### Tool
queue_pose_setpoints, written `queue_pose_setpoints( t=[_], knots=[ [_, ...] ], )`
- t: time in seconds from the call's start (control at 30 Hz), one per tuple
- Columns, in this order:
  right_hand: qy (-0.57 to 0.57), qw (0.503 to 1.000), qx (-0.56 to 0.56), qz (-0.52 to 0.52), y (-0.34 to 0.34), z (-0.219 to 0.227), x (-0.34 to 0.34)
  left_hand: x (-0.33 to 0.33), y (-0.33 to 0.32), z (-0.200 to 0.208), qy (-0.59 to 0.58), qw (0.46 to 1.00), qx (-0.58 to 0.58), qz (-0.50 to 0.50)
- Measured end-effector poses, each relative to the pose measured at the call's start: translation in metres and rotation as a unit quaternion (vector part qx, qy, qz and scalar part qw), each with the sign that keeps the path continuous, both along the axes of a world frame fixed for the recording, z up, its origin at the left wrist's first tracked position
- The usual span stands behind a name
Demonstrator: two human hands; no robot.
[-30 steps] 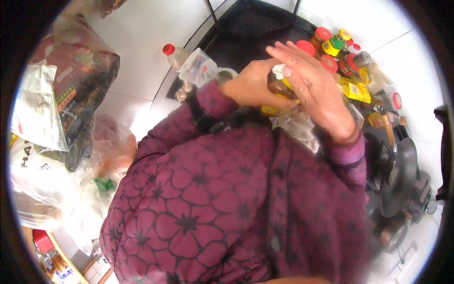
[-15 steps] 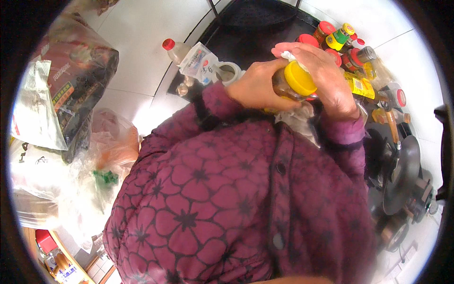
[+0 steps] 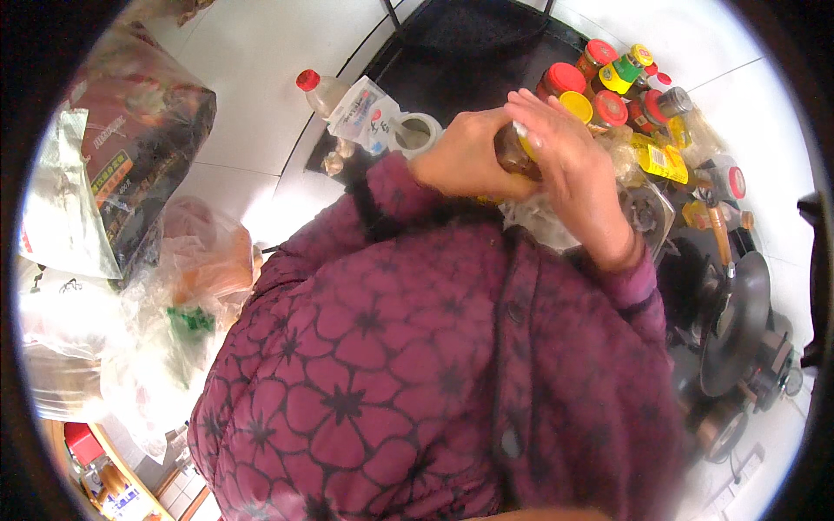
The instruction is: The person washes raw meat in an orange bowl under running water, then moves to a shelf to open several spice jars and pour their contents into a small white bowl. The person returns to the sink area and continues handling the spice jars.
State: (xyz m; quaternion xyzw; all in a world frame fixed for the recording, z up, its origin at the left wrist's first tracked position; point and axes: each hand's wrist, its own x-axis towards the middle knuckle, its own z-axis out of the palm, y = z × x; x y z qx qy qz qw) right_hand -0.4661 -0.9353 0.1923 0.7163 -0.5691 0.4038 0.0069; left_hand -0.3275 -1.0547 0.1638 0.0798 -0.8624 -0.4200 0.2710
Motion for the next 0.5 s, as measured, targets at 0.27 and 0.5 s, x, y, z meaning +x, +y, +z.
queue_pose_setpoints(
  t=[0.27,0.5],
  knots=[
    [-0.091,0.992,-0.077,-0.03,0.018,0.021,0.002,-0.006,-0.017,0.011,-0.017,0.993,0.116,0.032],
    [-0.449,0.89,-0.018,-0.078,-0.005,0.027,0.012,-0.012,0.004,0.02,0.089,0.99,0.113,0.002]
  ],
)
